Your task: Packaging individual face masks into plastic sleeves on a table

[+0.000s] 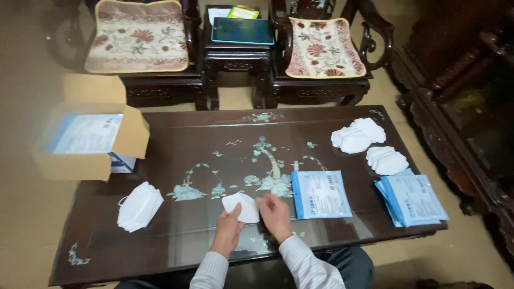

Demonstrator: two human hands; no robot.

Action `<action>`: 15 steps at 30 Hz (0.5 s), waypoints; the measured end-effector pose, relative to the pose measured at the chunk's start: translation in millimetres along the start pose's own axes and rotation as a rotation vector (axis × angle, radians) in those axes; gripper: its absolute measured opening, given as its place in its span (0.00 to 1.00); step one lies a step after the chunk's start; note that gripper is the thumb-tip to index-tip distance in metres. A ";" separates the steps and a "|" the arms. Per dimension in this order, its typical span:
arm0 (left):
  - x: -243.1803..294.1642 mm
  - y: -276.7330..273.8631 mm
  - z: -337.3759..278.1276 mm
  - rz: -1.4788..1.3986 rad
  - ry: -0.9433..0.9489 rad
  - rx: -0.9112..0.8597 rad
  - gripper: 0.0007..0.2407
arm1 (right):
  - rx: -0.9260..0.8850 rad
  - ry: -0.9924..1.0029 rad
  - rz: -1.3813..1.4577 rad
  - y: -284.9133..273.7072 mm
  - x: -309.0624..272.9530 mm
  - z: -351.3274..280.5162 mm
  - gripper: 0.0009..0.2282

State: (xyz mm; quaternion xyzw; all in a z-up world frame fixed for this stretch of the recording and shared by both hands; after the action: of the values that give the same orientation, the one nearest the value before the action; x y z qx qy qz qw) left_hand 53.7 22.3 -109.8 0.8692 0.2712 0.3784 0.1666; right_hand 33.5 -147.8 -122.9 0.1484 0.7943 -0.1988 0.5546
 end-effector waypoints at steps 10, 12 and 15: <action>26.0 16.4 -32.8 0.161 -0.105 0.018 0.17 | 0.341 -0.635 -0.919 -119.8 -41.9 6.8 0.26; 23.6 12.2 -29.2 0.157 -0.109 0.025 0.17 | 0.310 -0.664 -0.936 -118.7 -36.8 7.1 0.26; 25.9 10.9 -29.2 0.147 -0.094 -0.003 0.15 | 0.328 -0.648 -0.944 -117.3 -31.6 11.1 0.18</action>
State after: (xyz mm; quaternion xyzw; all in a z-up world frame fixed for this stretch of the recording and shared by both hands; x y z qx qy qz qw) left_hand 50.2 31.6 -70.5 0.9032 0.1979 0.3491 0.1522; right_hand -0.1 -256.6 -78.9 -0.2055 0.5237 -0.5790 0.5901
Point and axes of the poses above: each hand's wrist, its own z-axis towards the middle knuckle, its own y-axis out of the palm, x = y × z, the point moved 4 cm from there along z, towards the middle knuckle, and after that the axes turned 2 degrees about y, right-handed, at the moved point
